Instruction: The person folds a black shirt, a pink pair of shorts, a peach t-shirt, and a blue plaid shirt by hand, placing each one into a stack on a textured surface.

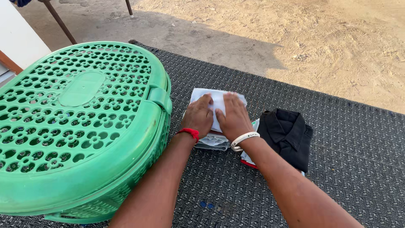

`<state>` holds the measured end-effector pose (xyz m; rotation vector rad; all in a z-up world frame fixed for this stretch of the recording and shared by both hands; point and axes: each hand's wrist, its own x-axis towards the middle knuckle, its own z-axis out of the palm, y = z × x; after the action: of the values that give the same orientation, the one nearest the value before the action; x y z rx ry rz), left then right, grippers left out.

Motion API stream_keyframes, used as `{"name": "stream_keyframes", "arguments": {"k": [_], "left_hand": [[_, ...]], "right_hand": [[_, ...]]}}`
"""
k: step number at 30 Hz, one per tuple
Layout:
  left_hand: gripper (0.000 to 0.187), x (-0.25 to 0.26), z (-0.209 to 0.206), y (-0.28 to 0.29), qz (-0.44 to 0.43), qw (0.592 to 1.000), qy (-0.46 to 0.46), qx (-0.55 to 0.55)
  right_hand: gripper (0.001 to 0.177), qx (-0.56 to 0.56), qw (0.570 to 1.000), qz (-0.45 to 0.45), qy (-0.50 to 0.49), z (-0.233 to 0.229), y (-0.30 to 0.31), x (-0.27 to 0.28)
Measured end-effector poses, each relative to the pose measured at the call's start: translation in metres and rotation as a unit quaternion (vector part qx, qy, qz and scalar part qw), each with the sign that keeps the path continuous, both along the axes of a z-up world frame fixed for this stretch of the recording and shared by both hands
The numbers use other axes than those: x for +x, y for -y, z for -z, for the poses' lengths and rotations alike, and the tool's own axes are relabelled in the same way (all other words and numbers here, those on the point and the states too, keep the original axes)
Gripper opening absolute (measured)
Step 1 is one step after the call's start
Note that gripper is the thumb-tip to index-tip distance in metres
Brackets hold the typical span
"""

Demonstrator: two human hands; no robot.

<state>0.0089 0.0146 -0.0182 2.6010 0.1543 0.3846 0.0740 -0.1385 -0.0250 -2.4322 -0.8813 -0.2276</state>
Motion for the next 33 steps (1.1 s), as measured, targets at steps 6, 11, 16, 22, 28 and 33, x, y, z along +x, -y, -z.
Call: {"name": "stream_keyframes", "arguments": {"k": [6,11,16,22,28,33], "left_hand": [[0.042,0.012,0.034,0.000,-0.044,0.995,0.093,0.020],[0.051,0.007,0.019,0.007,-0.157,0.987,-0.018,-0.026],[0.052,0.007,0.015,0.004,-0.164,0.984,-0.038,-0.061],[0.058,0.006,-0.003,0.007,-0.189,0.981,-0.033,-0.001],[0.048,-0.002,-0.013,0.016,-0.208,0.974,0.086,0.017],[0.049,-0.026,-0.018,0.040,-0.185,0.961,0.199,0.055]], "right_hand": [[0.093,-0.002,0.996,0.022,-0.088,0.038,0.001,0.001],[0.100,-0.005,0.996,0.022,-0.092,0.043,0.006,-0.005],[0.107,-0.012,0.993,0.034,-0.109,0.035,0.006,-0.015],[0.107,-0.051,0.990,0.072,-0.109,-0.010,0.005,-0.034],[0.096,0.013,0.992,0.080,-0.100,-0.044,0.022,-0.082],[0.088,0.035,0.996,0.058,-0.065,-0.045,0.051,-0.118]]}}
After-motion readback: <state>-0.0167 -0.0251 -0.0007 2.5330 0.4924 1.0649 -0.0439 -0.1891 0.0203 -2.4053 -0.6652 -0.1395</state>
